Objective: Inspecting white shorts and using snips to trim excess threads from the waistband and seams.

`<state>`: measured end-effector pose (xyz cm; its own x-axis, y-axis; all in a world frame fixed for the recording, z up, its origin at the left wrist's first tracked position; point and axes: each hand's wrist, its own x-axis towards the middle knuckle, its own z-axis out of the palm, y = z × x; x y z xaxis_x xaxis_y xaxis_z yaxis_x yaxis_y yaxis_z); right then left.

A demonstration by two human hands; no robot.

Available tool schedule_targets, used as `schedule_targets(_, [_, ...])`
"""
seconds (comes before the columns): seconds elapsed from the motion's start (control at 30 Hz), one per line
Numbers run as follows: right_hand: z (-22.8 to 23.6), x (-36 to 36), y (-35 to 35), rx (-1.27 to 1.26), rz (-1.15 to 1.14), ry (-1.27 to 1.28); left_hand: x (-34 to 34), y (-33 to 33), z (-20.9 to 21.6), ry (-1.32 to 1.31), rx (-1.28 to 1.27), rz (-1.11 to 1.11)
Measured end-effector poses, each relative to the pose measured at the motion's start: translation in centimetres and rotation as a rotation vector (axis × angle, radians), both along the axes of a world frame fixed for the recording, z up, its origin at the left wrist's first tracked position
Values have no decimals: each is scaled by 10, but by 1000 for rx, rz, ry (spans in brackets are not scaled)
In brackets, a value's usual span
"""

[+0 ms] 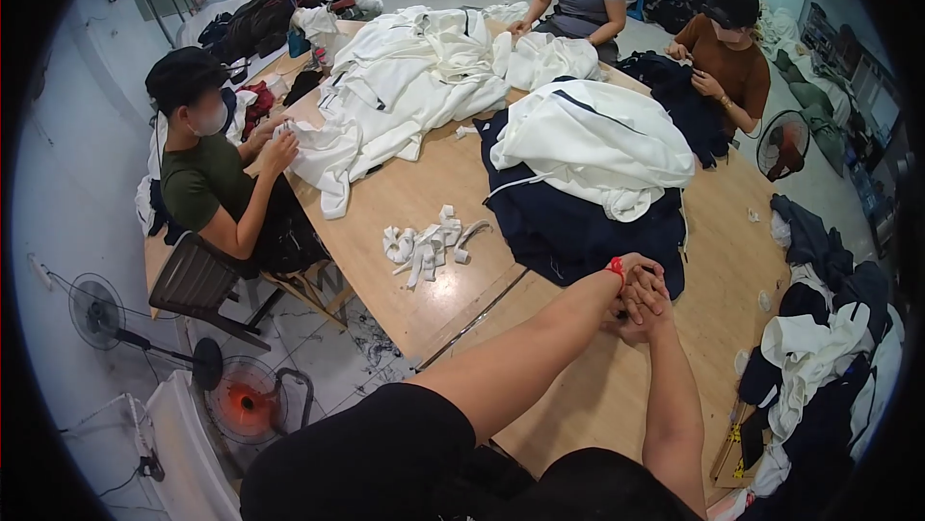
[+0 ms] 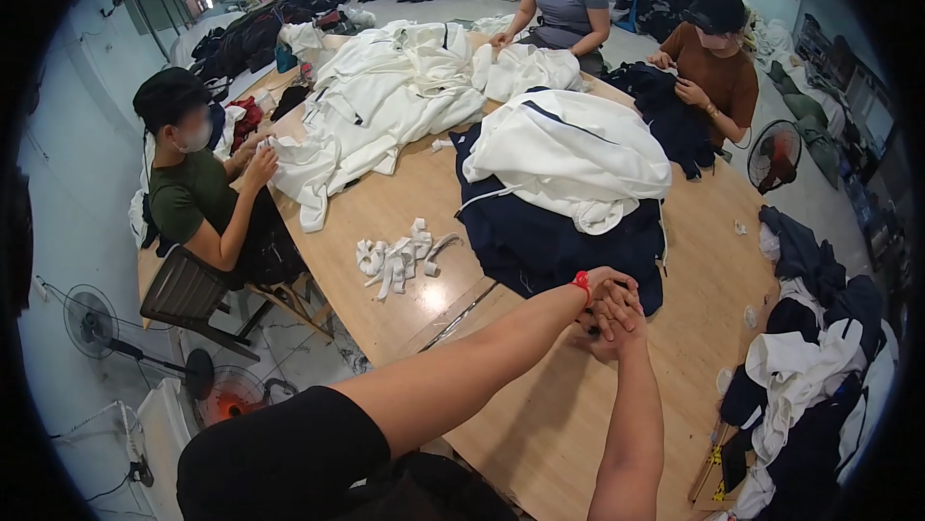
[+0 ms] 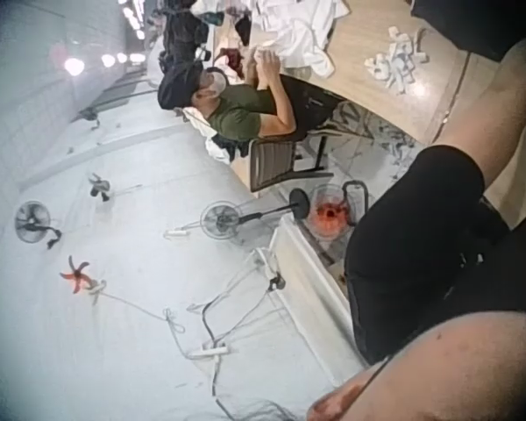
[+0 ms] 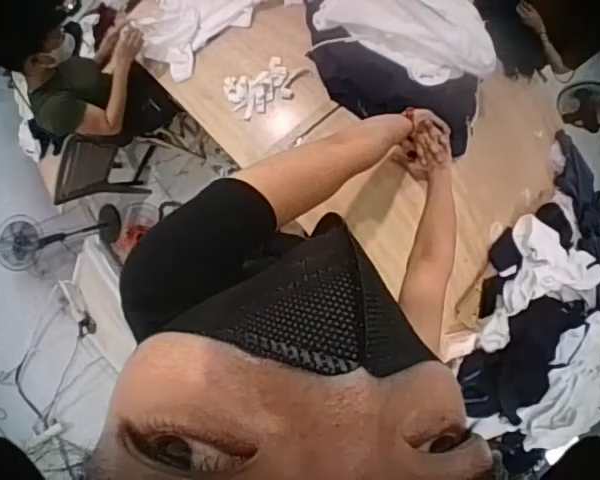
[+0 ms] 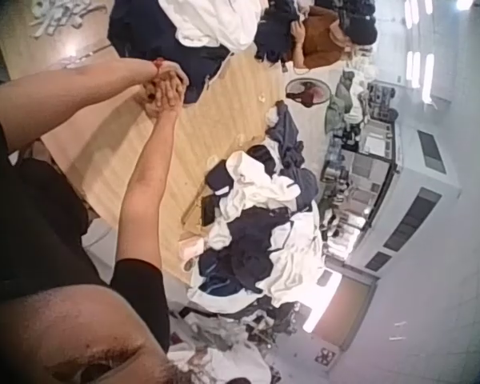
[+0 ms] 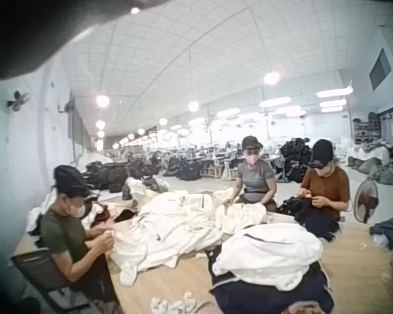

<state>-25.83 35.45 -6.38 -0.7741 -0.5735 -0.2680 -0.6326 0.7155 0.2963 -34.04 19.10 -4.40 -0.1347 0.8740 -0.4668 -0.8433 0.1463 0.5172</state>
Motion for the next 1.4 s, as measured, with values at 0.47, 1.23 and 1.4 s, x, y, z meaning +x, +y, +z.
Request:
schedule_targets(0.47, [39,36,-28,43,-180,-141,22,-3,-14,5,110,119])
schedule_targets(1.23, [10,97,-36,-359,282,159,110,-85,-20,1954,141,-295])
schedule_targets(1.4, [2,94,-49,-489,270,63,107,-95,-24,2606,315,-142])
